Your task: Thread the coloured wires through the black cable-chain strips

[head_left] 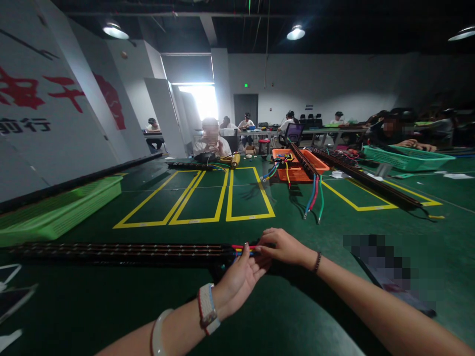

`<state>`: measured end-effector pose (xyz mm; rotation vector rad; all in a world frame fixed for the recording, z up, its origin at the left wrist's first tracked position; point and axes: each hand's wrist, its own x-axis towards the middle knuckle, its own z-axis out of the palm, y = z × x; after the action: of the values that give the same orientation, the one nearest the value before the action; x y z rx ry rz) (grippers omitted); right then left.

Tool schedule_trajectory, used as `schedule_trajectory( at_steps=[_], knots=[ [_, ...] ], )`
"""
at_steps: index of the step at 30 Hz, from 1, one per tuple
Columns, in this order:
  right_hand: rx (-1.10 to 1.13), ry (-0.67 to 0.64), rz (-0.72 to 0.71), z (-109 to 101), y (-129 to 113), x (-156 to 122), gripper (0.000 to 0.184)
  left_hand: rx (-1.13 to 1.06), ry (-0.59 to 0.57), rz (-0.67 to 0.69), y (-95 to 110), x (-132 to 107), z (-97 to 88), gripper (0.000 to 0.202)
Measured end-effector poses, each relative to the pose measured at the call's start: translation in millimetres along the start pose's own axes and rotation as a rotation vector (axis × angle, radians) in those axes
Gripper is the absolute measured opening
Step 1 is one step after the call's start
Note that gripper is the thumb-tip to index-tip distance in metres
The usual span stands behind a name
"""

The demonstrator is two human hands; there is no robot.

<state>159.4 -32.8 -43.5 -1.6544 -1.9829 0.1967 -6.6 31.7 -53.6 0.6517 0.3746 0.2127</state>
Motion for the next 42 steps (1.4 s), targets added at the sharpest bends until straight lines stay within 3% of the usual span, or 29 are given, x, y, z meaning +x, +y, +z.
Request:
schedule_trajectory(
  at_steps=[4, 8, 19, 32, 42],
  knots=[
    [0.408, -0.022, 0.336, 9.3, 11.1, 3.1, 0.038, -0.004, 0.053, -0.009, -0.8, -1.3, 0.4, 0.042],
    [0.555, 0.002, 0.408, 20.7, 26.6, 8.1, 0.042, 0.018, 0.058, 0.006, -2.3, -2.0, -0.3, 0.045],
    [0.389, 0.092, 0.412, 28.3, 37.8, 15.9, 0.039, 0.034, 0.096, -0.044, 3.4, 8.0, -2.7, 0.046],
    [0.18, 0.132, 0.464, 17.7, 32.9, 18.8, 0.033, 0.075, 0.371, 0.015, 8.8, 26.5, 12.6, 0.016],
    [0.177, 0.084, 0.459, 11.3, 37.9, 17.4, 0.042, 0.06, 0.556, 0.074, 10.1, 31.4, 14.2, 0.015]
  ],
)
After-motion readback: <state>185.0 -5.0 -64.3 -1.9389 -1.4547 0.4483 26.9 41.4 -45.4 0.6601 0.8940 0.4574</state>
